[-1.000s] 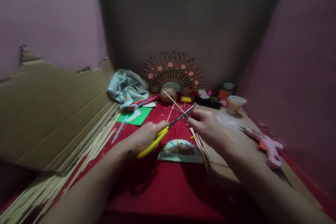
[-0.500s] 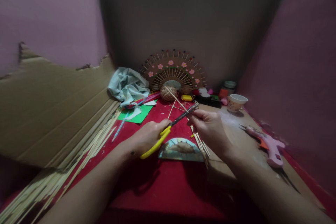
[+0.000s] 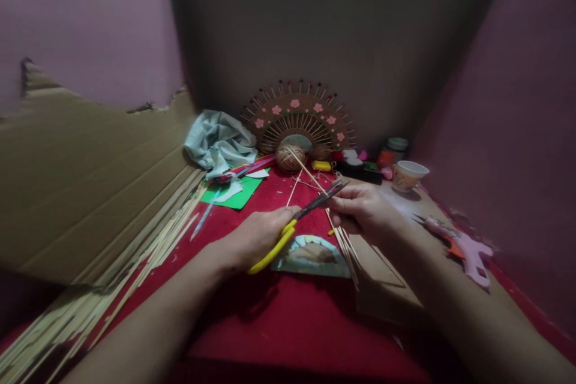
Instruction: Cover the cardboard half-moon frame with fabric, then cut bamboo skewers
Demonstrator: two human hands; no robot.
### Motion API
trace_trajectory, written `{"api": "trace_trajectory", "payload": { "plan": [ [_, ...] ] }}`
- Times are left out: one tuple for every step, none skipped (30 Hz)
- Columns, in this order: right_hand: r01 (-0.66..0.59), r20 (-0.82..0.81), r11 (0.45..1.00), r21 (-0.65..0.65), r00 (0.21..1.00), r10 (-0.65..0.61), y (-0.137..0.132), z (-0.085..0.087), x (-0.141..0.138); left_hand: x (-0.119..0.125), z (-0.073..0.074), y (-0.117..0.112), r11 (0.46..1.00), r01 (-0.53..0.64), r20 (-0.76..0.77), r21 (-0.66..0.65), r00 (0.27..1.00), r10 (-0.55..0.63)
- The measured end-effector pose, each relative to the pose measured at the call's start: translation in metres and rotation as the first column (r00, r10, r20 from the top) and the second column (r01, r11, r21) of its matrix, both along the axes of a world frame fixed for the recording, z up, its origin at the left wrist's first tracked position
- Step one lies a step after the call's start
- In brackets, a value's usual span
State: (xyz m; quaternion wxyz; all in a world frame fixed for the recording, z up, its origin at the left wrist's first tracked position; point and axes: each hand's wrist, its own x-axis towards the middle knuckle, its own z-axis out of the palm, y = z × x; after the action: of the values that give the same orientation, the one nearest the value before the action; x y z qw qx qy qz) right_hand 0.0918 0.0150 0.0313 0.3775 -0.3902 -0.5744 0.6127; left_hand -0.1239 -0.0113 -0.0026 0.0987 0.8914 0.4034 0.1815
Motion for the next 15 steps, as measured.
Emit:
{"api": "trace_trajectory", "payload": {
  "plan": [
    [-0.039, -0.019, 0.999, -0.035, 0.999, 0.038, 0.0, 0.001, 0.002, 0.0, 0.0, 0.0, 1.0, 0.014, 0.008, 0.014, 1.0, -0.014],
    [-0.073, -0.036, 0.995, -0.066, 0.997, 0.071, 0.0, 0.002, 0.003, 0.0, 0.001, -0.001, 0.999, 0.023, 0.007, 0.022, 1.0, -0.023],
    [-0.1, -0.055, 0.991, -0.09, 0.994, 0.095, -0.001, 0.004, 0.004, 0.0, 0.003, -0.002, 0.999, 0.02, 0.001, 0.025, 1.0, -0.02],
    [-0.119, -0.074, 0.987, -0.106, 0.991, 0.111, -0.001, 0.005, 0.004, 0.0, 0.005, -0.003, 1.0, 0.006, -0.014, 0.024, 1.0, -0.005],
    [-0.135, -0.092, 0.984, -0.115, 0.988, 0.125, -0.002, 0.006, 0.005, -0.001, 0.007, -0.004, 1.0, -0.017, -0.035, 0.018, 0.999, 0.018],
    [-0.148, -0.108, 0.982, -0.115, 0.985, 0.136, -0.003, 0.007, 0.005, -0.001, 0.008, -0.005, 0.999, -0.043, -0.059, 0.014, 0.997, 0.044],
    [-0.158, -0.12, 0.981, -0.11, 0.982, 0.144, -0.003, 0.007, 0.005, -0.002, 0.01, -0.006, 0.998, -0.067, -0.08, 0.009, 0.994, 0.068],
    [-0.167, -0.128, 0.98, -0.105, 0.98, 0.153, -0.003, 0.007, 0.004, -0.002, 0.01, -0.006, 0.996, -0.086, -0.099, 0.003, 0.991, 0.086],
    [-0.172, -0.131, 0.98, -0.103, 0.979, 0.158, -0.003, 0.006, 0.003, -0.003, 0.011, -0.006, 0.995, -0.098, -0.115, -0.004, 0.989, 0.097],
    [-0.165, -0.125, 0.981, -0.101, 0.98, 0.152, -0.002, 0.004, 0.002, -0.004, 0.01, -0.006, 0.994, -0.105, -0.127, -0.011, 0.987, 0.102],
    [-0.141, -0.112, 0.986, -0.091, 0.985, 0.131, -0.002, 0.003, 0.001, -0.005, 0.009, -0.005, 0.994, -0.11, -0.135, -0.017, 0.985, 0.107],
    [-0.097, -0.09, 0.993, -0.069, 0.992, 0.091, -0.003, 0.001, -0.001, -0.006, 0.007, -0.003, 0.993, -0.121, -0.137, -0.018, 0.984, 0.117],
    [-0.037, -0.06, 0.999, -0.029, 0.998, 0.035, -0.004, 0.0, -0.003, -0.007, 0.006, -0.002, 0.991, -0.134, -0.135, -0.018, 0.982, 0.13],
    [0.036, -0.029, 0.999, 0.031, 0.999, -0.035, -0.006, -0.002, -0.005, -0.007, 0.004, 0.0, 0.989, -0.149, -0.129, -0.016, 0.981, 0.146],
    [0.111, -0.002, 0.989, 0.103, 0.994, -0.111, -0.009, -0.003, -0.008, -0.008, 0.002, 0.001, 0.987, -0.163, -0.121, -0.017, 0.98, 0.16]
  ]
}}
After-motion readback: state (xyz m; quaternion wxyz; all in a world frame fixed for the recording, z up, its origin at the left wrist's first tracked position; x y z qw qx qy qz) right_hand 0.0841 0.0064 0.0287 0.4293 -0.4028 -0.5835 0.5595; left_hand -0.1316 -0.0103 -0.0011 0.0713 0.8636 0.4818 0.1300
